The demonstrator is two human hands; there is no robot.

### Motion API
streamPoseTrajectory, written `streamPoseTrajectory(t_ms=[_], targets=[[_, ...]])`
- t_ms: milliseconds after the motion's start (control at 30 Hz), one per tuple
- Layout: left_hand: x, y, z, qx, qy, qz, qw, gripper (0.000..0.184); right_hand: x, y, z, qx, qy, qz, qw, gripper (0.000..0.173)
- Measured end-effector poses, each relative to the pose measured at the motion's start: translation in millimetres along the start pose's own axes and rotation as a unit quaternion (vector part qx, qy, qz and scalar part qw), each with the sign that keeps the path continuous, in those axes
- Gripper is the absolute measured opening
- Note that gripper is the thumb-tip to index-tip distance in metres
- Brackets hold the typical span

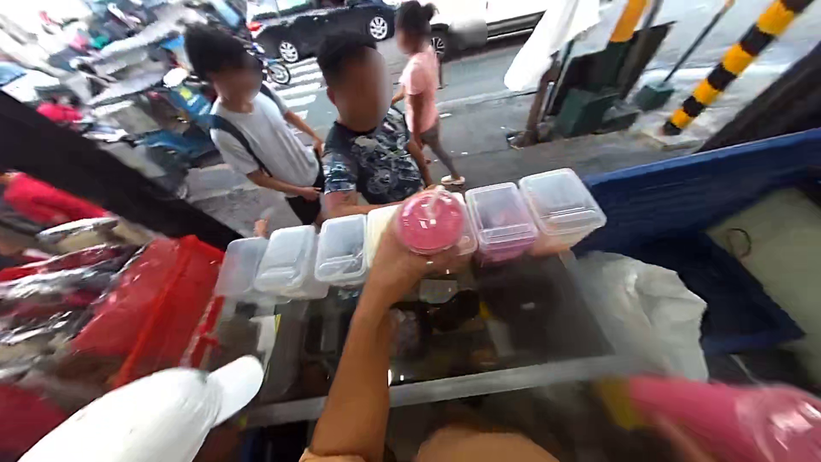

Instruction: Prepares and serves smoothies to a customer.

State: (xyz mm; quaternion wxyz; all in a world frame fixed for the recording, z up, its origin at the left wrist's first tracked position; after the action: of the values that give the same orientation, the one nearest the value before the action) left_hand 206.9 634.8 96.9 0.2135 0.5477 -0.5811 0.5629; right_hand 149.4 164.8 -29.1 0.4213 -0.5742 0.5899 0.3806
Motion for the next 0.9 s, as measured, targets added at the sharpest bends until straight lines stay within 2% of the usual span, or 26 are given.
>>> streamPoseTrajectory(t_ms=[67, 133, 267, 367, 467, 600, 767, 900], targets=[[-18, -15, -22, 0.012, 0.012, -0.024, 1.000, 0.078, -37, -42, 40, -0.008, 0.019, -0.033, 0.999, 0.072], [-32, -30, -31, 0.010, 0.015, -0.028, 0.999, 0.078, -71, -83, 79, -0.016, 0.022, -0.084, 0.996, 0.072], [-51, -56, -28, -0.005, 0.010, -0.008, 1.000, 0.073, -132, -156, 159, -0.107, -0.005, -0.146, 0.983, 0.067], [-63, -77, -11, -0.004, 0.065, -0.023, 0.998, 0.067, -151, -200, 209, -0.148, -0.023, -0.126, 0.981, 0.071], [-72, -92, 3, -0.014, 0.080, -0.036, 0.996, 0.067, -150, -235, 243, -0.145, -0.012, -0.109, 0.983, 0.078], [-84, -104, 15, -0.029, 0.092, -0.063, 0.993, 0.073, -150, -252, 264, -0.145, -0.008, -0.118, 0.982, 0.081], [-99, -114, 19, -0.031, 0.095, -0.057, 0.993, 0.078, -137, -262, 271, -0.138, 0.007, -0.119, 0.983, 0.083], [-98, -114, 26, -0.066, 0.098, -0.048, 0.992, 0.081, -129, -271, 274, -0.154, -0.013, -0.110, 0.982, 0.090]])
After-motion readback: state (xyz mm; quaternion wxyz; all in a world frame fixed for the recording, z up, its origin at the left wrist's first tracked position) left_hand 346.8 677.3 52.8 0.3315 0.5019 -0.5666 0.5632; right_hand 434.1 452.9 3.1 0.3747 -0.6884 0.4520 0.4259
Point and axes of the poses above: each hand's wrist, its own y-axis away from the middle knuckle, its own z-axis out of the palm, x = y × z, the point moved 8 cm from there along -y, towards the middle knuckle, and after that the axes turned 7 degrees about z, right-handed, at the moved point
